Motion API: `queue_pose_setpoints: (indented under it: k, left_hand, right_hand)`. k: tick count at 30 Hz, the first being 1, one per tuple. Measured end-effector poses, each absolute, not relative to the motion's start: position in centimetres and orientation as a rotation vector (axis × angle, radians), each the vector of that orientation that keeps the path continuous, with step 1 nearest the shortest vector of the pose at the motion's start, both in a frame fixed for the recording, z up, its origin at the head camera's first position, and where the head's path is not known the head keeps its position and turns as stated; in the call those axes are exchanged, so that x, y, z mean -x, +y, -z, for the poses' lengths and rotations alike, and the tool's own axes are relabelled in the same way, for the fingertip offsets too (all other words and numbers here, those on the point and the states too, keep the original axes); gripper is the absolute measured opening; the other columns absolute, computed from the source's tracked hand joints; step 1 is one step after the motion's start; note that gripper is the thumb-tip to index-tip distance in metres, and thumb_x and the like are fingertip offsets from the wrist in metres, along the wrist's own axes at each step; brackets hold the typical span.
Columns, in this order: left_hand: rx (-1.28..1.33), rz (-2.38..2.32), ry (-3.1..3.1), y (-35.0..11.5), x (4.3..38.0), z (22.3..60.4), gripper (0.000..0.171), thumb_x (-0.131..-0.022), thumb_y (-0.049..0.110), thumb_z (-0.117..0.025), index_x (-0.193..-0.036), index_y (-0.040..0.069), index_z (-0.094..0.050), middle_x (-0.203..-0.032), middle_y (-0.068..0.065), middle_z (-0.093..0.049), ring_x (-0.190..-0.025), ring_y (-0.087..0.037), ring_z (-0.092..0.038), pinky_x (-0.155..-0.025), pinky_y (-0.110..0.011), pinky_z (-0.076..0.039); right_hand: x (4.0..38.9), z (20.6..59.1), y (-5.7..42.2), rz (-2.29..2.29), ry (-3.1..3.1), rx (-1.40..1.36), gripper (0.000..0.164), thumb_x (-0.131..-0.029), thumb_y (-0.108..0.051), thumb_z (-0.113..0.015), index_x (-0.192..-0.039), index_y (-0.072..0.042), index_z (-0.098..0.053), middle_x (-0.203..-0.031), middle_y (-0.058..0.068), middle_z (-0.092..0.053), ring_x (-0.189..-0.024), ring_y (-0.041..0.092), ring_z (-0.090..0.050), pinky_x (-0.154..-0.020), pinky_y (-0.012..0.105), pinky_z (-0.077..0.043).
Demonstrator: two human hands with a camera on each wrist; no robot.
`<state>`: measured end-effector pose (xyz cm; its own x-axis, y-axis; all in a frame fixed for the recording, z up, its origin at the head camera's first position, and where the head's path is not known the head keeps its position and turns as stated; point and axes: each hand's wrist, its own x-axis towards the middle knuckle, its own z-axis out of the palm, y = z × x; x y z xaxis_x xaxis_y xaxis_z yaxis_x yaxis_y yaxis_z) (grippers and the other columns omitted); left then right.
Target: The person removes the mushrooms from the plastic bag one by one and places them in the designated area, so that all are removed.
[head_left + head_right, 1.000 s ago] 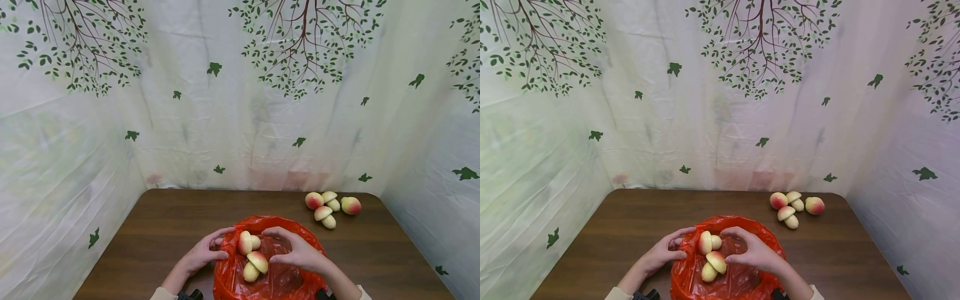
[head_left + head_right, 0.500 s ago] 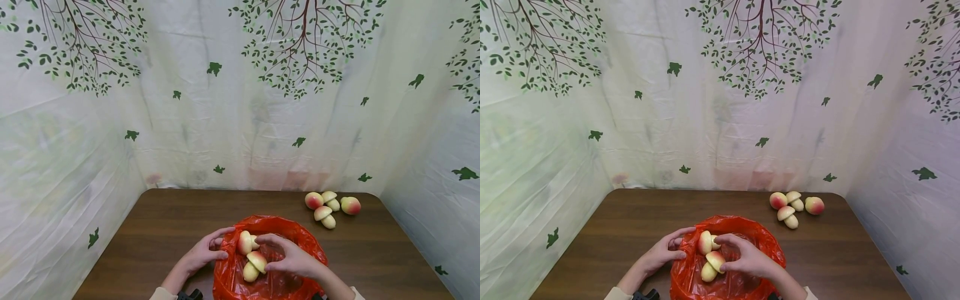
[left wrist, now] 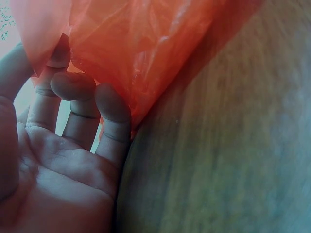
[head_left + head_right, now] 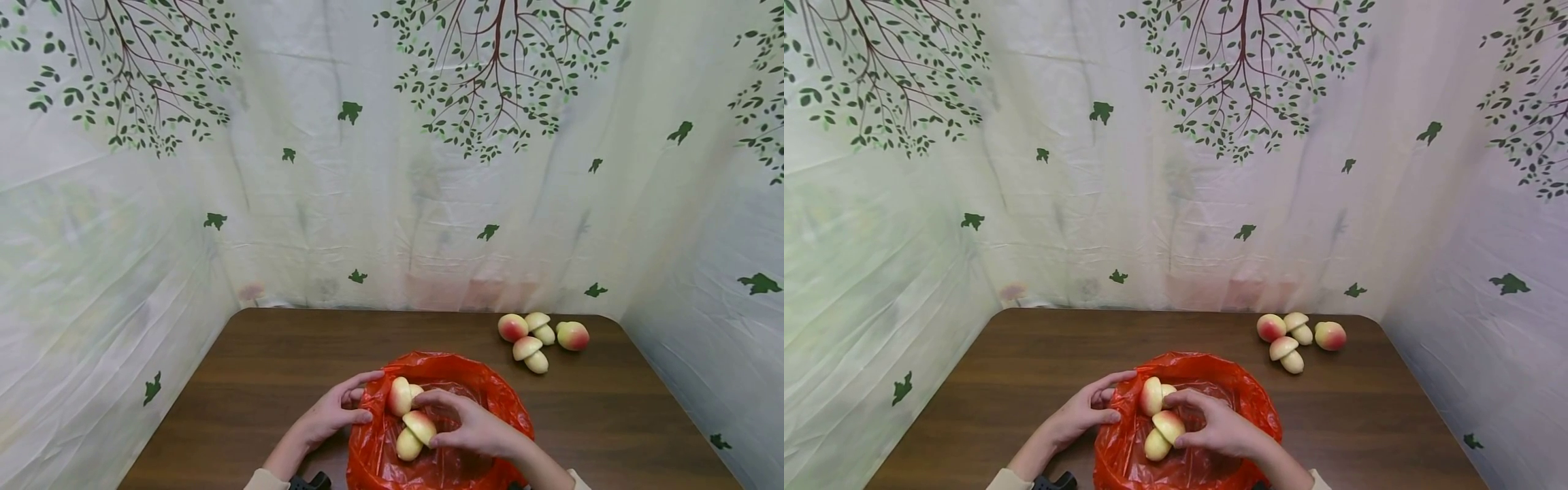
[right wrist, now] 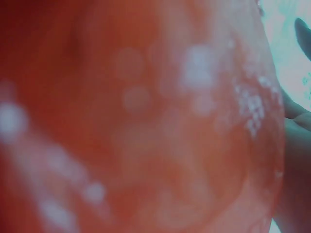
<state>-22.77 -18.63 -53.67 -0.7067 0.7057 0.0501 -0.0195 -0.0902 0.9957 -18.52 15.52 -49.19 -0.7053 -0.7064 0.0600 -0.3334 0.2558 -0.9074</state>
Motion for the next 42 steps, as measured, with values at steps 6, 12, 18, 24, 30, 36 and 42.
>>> queue_pose_setpoints:
  k: [6, 12, 18, 24, 30, 36, 42]
  left_hand:
    - [-0.750, -1.854, 1.682, -18.7, 22.8, 53.7, 0.069, -0.105, 0.003, -0.063, -0.166, 0.004, -0.031, -0.132, -0.028, -0.070, -0.105, -0.014, -0.077, -0.088, -0.033, -0.065]
    - [-0.753, -1.858, 1.685, -18.7, 22.7, 53.7, 0.069, -0.105, 0.003, -0.063, -0.165, 0.004, -0.031, -0.130, -0.026, -0.072, -0.105, -0.013, -0.077, -0.088, -0.032, -0.065]
    - [-0.767, -1.858, 1.671, -18.6, 22.8, 53.7, 0.068, -0.105, 0.004, -0.063, -0.166, 0.004, -0.031, -0.126, -0.013, -0.076, -0.106, -0.012, -0.076, -0.088, -0.031, -0.065]
    - [-0.747, -1.847, 1.676, -18.6, 22.9, 53.8, 0.069, -0.105, 0.004, -0.063, -0.166, 0.008, -0.032, -0.125, -0.007, -0.077, -0.105, -0.012, -0.077, -0.088, -0.032, -0.065]
    - [-0.768, -1.851, 1.677, -18.6, 22.8, 54.0, 0.069, -0.105, 0.002, -0.062, -0.166, 0.006, -0.031, -0.125, -0.006, -0.077, -0.105, -0.011, -0.076, -0.088, -0.031, -0.065]
    - [-0.763, -1.862, 1.674, -18.5, 22.7, 53.9, 0.069, -0.104, 0.002, -0.063, -0.165, 0.006, -0.032, -0.126, -0.006, -0.076, -0.109, -0.012, -0.075, -0.088, -0.032, -0.065]
    - [-0.764, -1.859, 1.675, -18.5, 22.6, 53.8, 0.069, -0.104, 0.002, -0.063, -0.165, 0.006, -0.032, -0.127, -0.005, -0.076, -0.111, -0.012, -0.075, -0.088, -0.031, -0.064]
  right_hand:
    - [18.8, 49.9, 15.6, 1.420, 2.165, 0.983, 0.059, -0.099, -0.023, -0.076, -0.153, -0.013, -0.053, -0.154, 0.013, -0.058, -0.143, 0.019, -0.053, -0.115, 0.020, -0.043]
    - [18.8, 50.4, 15.4, 1.444, 2.084, 1.002, 0.061, -0.100, -0.018, -0.075, -0.155, -0.010, -0.050, -0.156, 0.015, -0.055, -0.139, 0.010, -0.054, -0.114, 0.022, -0.046]
    - [18.7, 50.6, 15.2, 1.419, 2.077, 1.017, 0.059, -0.101, -0.019, -0.074, -0.154, -0.013, -0.050, -0.156, 0.013, -0.054, -0.141, 0.011, -0.052, -0.114, 0.021, -0.045]
    - [18.7, 50.8, 15.1, 1.409, 2.070, 1.020, 0.056, -0.103, -0.021, -0.071, -0.154, -0.014, -0.050, -0.157, 0.012, -0.054, -0.144, 0.011, -0.051, -0.114, 0.020, -0.043]
    - [18.6, 50.9, 14.9, 1.482, 1.983, 0.969, 0.054, -0.103, -0.017, -0.069, -0.153, -0.008, -0.049, -0.157, 0.018, -0.052, -0.144, 0.010, -0.053, -0.109, 0.018, -0.047]
    - [18.5, 51.0, 14.9, 1.510, 1.977, 0.972, 0.052, -0.103, -0.017, -0.070, -0.150, -0.006, -0.051, -0.155, 0.022, -0.051, -0.142, 0.008, -0.055, -0.110, 0.021, -0.049]
    - [18.5, 50.9, 14.9, 1.528, 1.942, 0.967, 0.051, -0.103, -0.017, -0.071, -0.149, -0.007, -0.052, -0.154, 0.022, -0.053, -0.141, 0.005, -0.055, -0.112, 0.023, -0.050]
